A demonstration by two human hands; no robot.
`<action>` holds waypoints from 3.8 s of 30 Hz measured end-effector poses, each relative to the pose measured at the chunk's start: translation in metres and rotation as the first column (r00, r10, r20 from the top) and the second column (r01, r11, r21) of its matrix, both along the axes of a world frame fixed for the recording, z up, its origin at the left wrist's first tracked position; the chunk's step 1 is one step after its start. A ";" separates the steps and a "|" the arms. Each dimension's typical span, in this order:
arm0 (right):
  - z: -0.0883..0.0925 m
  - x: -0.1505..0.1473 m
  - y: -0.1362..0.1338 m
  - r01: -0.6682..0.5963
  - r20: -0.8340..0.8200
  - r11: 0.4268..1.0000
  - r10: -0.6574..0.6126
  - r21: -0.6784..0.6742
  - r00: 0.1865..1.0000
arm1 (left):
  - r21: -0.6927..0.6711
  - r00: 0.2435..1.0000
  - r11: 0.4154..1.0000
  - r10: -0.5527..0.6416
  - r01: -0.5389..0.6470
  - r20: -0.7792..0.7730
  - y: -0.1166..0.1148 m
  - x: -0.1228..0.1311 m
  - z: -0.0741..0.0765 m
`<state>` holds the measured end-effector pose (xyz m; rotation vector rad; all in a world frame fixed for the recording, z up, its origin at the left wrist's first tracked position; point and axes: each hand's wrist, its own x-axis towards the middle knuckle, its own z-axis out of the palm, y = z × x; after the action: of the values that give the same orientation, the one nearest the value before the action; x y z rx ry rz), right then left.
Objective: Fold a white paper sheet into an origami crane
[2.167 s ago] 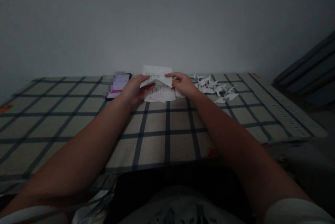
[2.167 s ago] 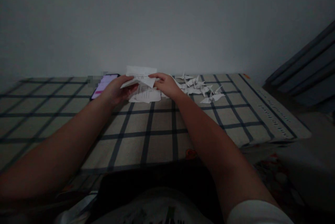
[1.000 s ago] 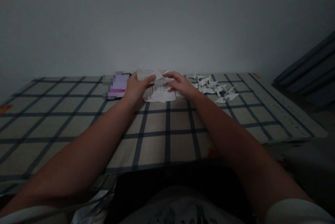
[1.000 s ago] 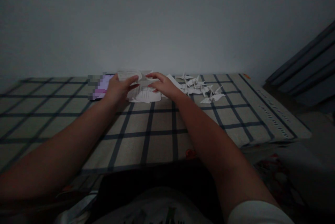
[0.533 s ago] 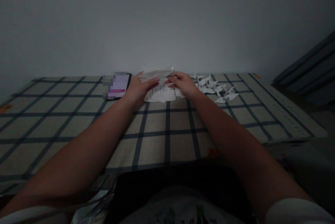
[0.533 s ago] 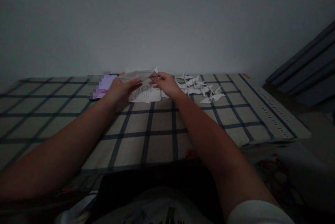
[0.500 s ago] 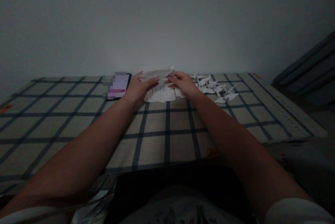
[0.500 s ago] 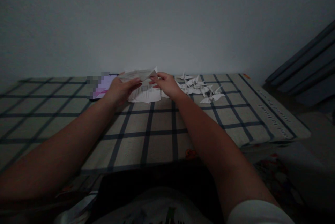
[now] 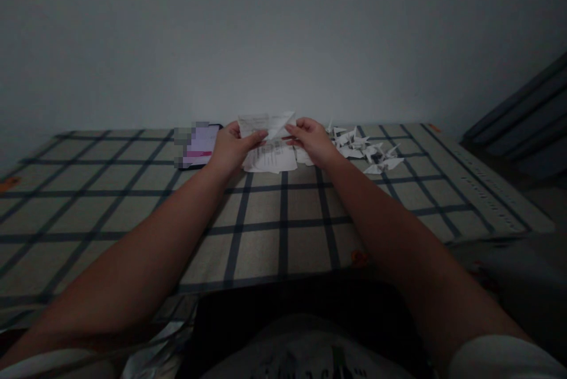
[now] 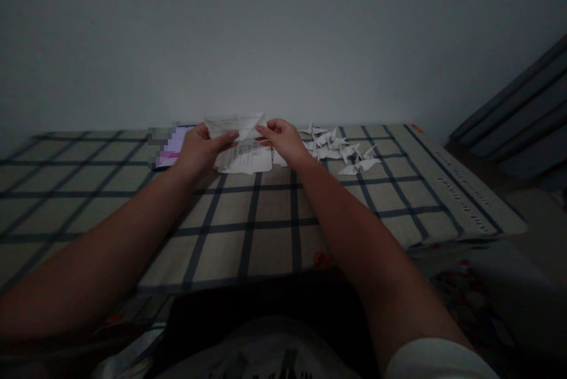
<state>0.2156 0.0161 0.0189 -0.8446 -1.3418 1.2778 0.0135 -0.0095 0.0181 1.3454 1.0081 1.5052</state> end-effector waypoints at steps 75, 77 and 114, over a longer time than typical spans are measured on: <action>0.003 0.002 -0.010 -0.123 0.175 0.992 0.125 -0.020 0.977 | -0.085 0.940 0.996 -0.067 0.041 -0.334 -0.012 0.002 0.004; 0.002 0.002 -0.009 -0.134 0.152 0.990 0.139 -0.043 0.979 | -0.087 0.927 0.995 -0.078 0.049 -0.367 -0.010 0.000 0.002; -0.001 -0.002 -0.003 -0.018 -0.030 1.000 0.018 -0.005 0.999 | -0.072 0.838 0.997 -0.068 0.034 -0.542 -0.016 0.005 0.003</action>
<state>0.2134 0.0133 0.0176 -0.8157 -1.3252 1.3037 0.0185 -0.0255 0.0213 1.7938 1.3397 1.0510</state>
